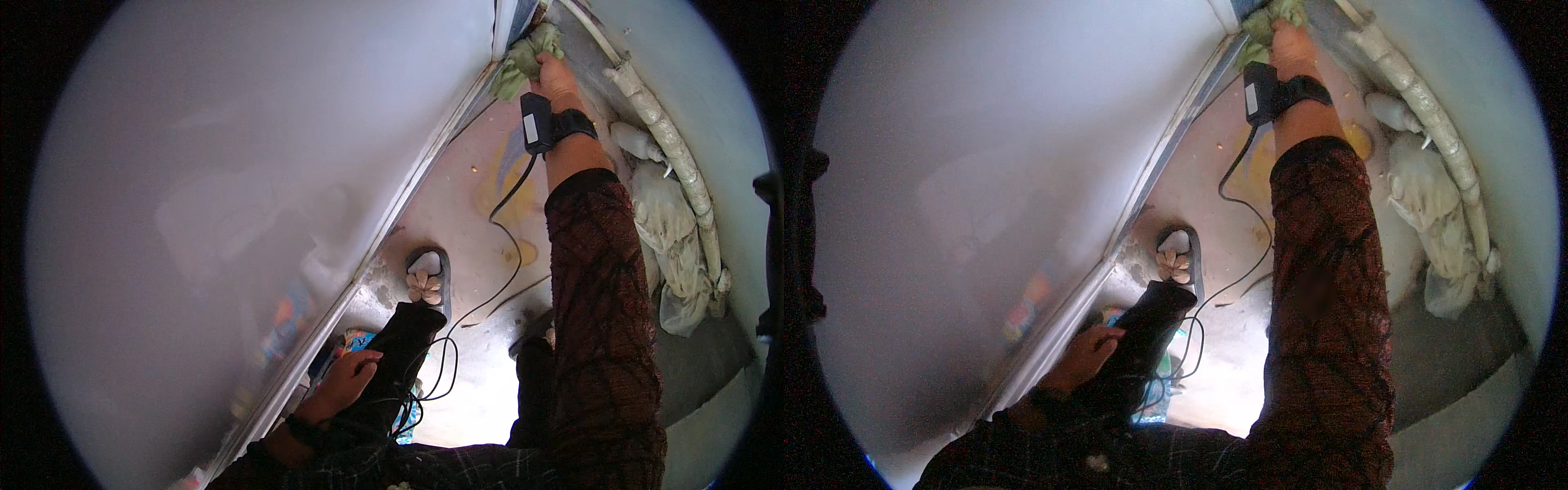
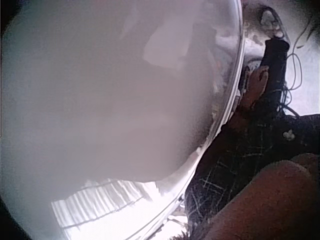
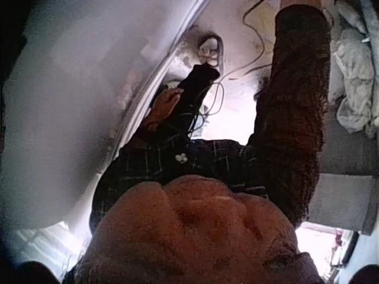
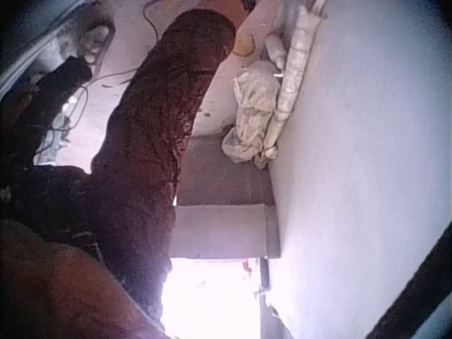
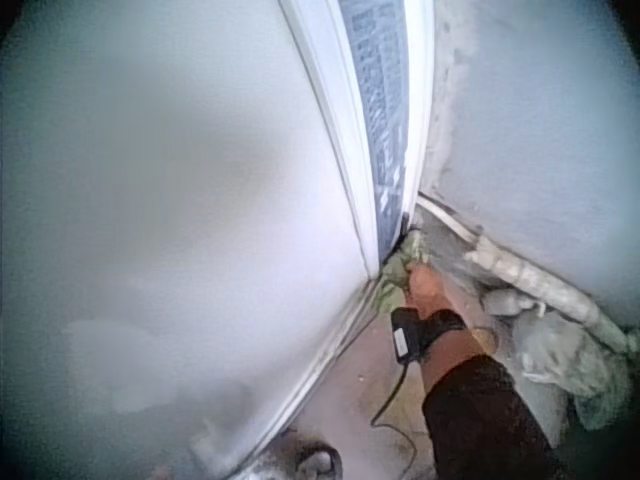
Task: The person wipes a white door frame and adjacent wall with a green cloth, then rinses and wrings the cloth in a metal basin at an outdoor sink. The person walks through a courtyard and enters a living room, carrying the cloth.
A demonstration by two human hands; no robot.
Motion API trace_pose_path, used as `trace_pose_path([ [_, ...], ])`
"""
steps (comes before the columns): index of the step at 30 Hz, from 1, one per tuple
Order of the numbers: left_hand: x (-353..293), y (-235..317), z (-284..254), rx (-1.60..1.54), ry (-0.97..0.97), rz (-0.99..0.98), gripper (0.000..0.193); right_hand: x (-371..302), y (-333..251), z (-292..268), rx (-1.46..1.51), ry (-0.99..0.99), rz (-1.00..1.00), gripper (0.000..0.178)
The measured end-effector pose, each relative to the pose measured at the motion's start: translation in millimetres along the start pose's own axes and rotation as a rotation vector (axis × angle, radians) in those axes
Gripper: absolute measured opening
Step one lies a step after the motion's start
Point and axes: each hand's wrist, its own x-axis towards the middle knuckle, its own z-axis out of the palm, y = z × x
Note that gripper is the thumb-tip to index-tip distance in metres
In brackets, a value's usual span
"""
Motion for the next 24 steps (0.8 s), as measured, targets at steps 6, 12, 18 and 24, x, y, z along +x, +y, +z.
trace_pose_path([
  [6, -1, 12, -6, -0.003, -0.046, -0.046, 0.027, -31, -9, 51, -0.819, -0.339, -0.332, 0.033],
  [12, -1, 16, -1, 0.018, -0.051, -0.053, 0.027, -125, -10, 115, 0.259, -0.294, 0.239, 0.08],
  [18, 1, 9, 12, 0.093, 0.011, 0.046, 0.027, -226, -7, 124, 0.229, -0.498, 0.117, 0.065],
  [24, 5, -20, 30, 0.057, 0.029, 0.172, 0.026, -356, 15, 38, 1.017, -0.489, 0.591, 0.069],
])
